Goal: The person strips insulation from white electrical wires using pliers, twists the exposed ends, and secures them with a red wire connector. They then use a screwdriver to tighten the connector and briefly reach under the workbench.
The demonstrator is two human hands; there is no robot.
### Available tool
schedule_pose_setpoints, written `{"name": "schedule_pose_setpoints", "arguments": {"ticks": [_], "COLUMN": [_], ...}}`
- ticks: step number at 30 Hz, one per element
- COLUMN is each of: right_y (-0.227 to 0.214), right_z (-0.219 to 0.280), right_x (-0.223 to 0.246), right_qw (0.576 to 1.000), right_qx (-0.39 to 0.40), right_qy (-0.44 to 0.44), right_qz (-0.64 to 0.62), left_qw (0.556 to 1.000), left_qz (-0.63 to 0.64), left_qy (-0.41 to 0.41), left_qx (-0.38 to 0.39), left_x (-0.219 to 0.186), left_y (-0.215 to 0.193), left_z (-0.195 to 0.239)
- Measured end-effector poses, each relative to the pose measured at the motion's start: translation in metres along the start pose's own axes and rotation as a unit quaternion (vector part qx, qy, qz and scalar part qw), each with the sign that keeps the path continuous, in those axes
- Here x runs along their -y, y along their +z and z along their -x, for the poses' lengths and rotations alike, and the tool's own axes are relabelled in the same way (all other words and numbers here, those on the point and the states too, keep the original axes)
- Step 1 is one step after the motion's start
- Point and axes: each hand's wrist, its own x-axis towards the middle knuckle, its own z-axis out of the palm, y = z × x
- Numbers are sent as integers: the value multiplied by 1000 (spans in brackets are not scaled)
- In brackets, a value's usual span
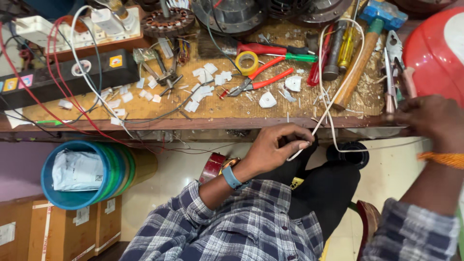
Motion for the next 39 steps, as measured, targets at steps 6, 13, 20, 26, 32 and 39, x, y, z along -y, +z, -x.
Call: {"name": "schedule_pose_setpoints", "arguments": {"ticks": [6,13,20,26,32,39], "right_y": [33,137,149,156,159,149], "right_z": [63,173,188,192,188,199], "right_x": [1,95,126,125,124,121], "right_qw": [885,839,697,742,703,836], "right_qx": [-116,-21,-153,-186,-188,-238], "right_qy": [-209,-137,-175,-202,-198,-271], "right_qz": [-400,-525,-678,-612,-657,-413], "left_qw": [999,992,999,994,992,993], "left_qz": [-38,-124,-14,106,-11,-116], "left_qy": [-1,16,8,-38,-72,17], "left_qx": [-8,8,-43,12,105,-14], "left_x": [-6,17,28,25,24,7], "left_y": [-2,11,30,20,17,-15], "left_z": [4,7,12,13,23,30]}}
